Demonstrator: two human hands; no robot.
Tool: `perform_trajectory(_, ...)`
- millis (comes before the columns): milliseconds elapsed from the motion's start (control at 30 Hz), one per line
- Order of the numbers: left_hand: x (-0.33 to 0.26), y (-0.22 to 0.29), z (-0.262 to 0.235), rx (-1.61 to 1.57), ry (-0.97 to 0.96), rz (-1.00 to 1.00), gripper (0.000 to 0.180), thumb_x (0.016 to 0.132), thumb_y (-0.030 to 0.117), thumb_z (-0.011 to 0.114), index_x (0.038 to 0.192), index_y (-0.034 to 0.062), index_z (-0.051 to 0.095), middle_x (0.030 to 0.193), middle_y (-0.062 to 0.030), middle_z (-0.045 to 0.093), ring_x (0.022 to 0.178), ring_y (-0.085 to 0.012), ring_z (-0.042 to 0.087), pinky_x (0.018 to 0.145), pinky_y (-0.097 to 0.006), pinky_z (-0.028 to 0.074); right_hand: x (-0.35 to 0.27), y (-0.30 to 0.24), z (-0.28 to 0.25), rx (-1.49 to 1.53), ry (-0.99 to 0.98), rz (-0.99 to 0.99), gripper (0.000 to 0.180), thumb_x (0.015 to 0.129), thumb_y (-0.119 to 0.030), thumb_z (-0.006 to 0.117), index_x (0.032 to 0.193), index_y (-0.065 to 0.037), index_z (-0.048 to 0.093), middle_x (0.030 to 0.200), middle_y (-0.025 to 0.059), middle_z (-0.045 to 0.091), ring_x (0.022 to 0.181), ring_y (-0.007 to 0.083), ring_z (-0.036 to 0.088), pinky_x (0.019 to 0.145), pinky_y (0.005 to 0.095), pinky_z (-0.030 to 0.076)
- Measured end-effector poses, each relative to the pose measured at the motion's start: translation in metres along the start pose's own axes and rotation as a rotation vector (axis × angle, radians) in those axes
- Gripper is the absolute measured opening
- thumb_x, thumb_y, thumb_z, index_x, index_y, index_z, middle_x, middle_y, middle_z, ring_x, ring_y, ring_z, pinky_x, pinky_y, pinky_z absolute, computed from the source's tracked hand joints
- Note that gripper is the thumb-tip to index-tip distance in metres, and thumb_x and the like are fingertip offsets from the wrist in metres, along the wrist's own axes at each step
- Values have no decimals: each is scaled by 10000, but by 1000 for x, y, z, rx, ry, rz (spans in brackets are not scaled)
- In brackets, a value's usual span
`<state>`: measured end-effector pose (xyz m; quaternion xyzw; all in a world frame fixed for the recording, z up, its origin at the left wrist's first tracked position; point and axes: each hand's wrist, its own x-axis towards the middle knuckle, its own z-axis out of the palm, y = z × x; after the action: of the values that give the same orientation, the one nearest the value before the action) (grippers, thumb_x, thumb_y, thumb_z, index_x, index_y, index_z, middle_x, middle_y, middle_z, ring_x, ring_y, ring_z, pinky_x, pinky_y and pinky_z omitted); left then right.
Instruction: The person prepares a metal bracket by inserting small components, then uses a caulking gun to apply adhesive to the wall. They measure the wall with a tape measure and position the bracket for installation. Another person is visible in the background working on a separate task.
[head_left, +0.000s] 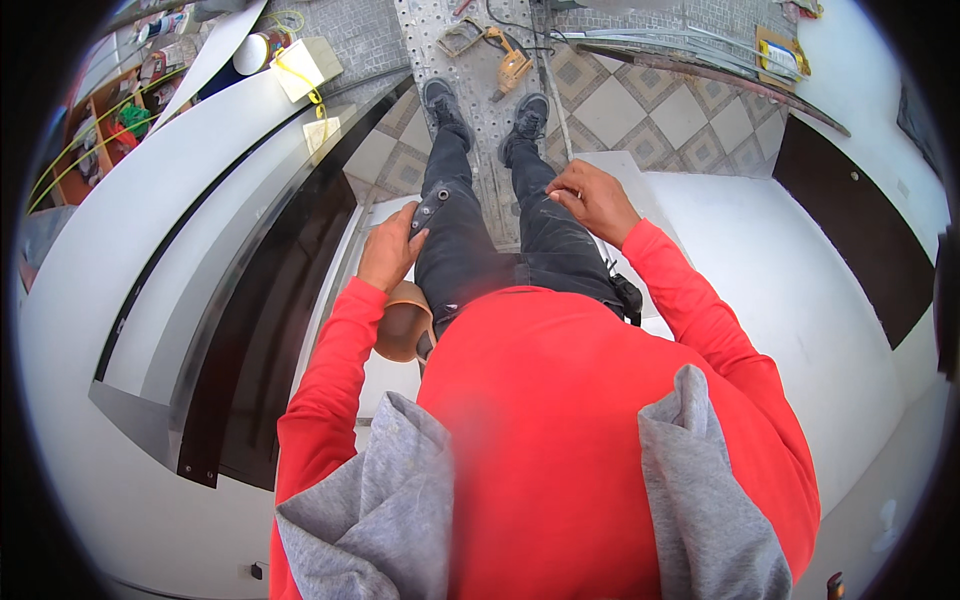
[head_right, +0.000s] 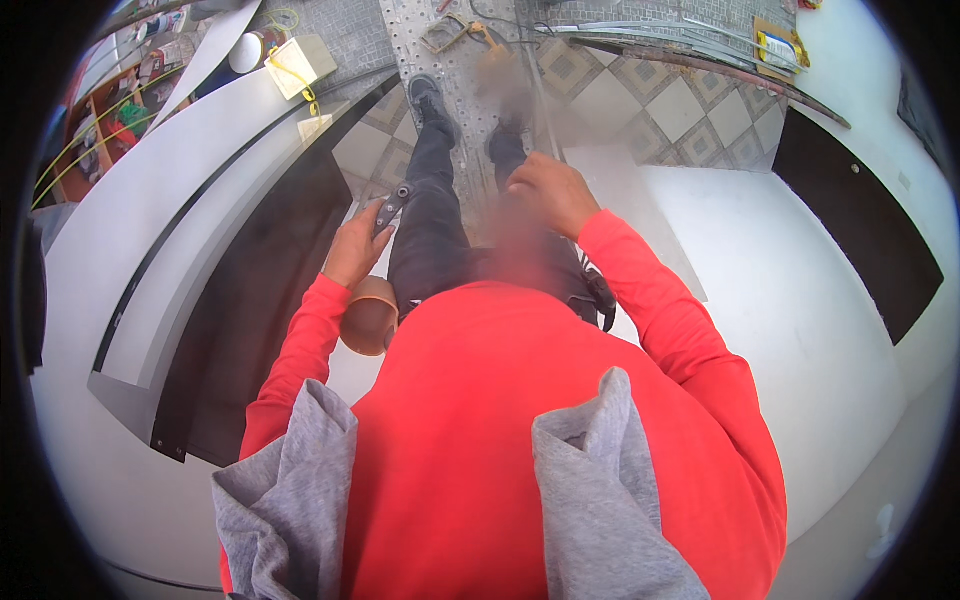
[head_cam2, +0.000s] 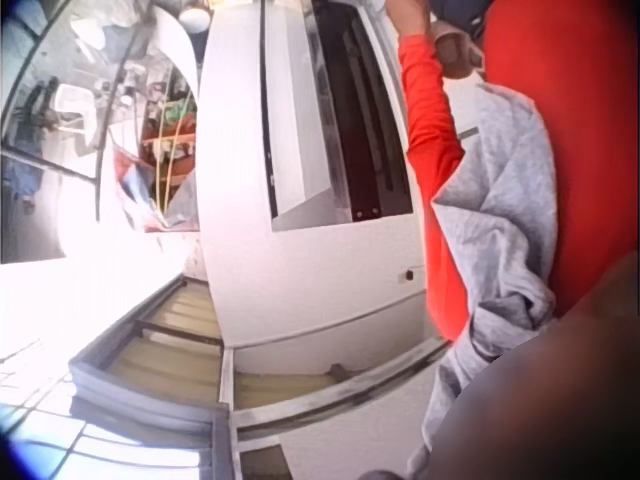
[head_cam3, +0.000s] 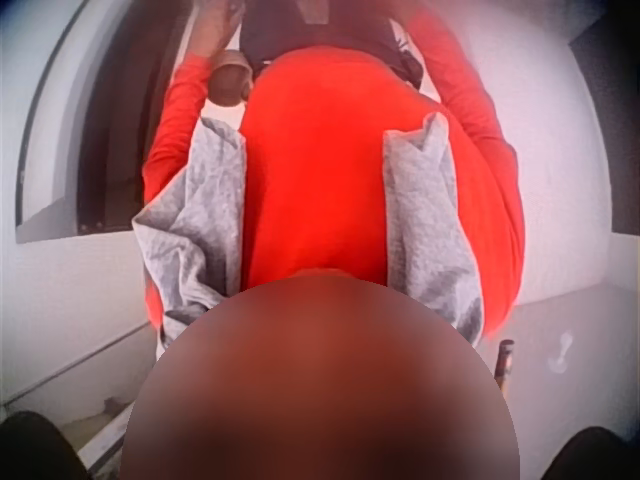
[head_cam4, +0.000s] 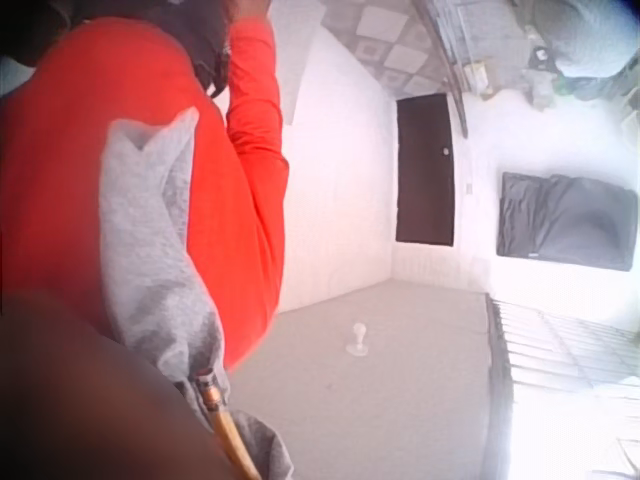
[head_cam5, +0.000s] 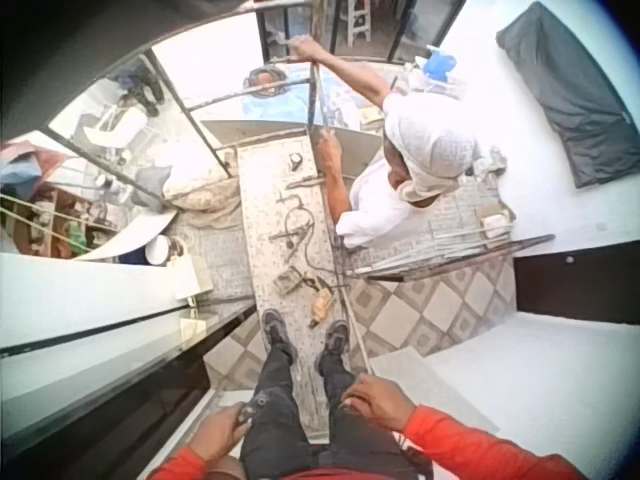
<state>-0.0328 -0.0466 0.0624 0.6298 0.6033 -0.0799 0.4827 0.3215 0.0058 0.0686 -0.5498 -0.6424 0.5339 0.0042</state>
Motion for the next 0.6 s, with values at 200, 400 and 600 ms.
perform_trajectory(200,-10,20,-3,-3,41,10,474,911,208,716,1322,34,558,1092,-231,700,961,-446,674,832,-507,537,-4,-30,-16,128,288,-165,124,943,-83,675,1044,-53,741,890,84,628,791,242,623,723,348,490)
perform_trajectory(400,-28,23,-8,-78,176,-20,471,912,200,714,1325,29,566,1088,-238,697,983,-441,669,827,-502,528,66,-55,-25,-149,509,-415,250,948,-96,661,1189,-36,685,1028,132,649,917,314,646,806,393,515)
perform_trajectory(600,-39,31,-17,-156,310,-16,463,918,179,712,1336,37,574,988,-223,702,763,-359,686,690,-441,526,99,-14,-15,-258,358,-293,356,951,-162,658,1281,-31,641,1159,174,647,1020,364,640,889,404,522)
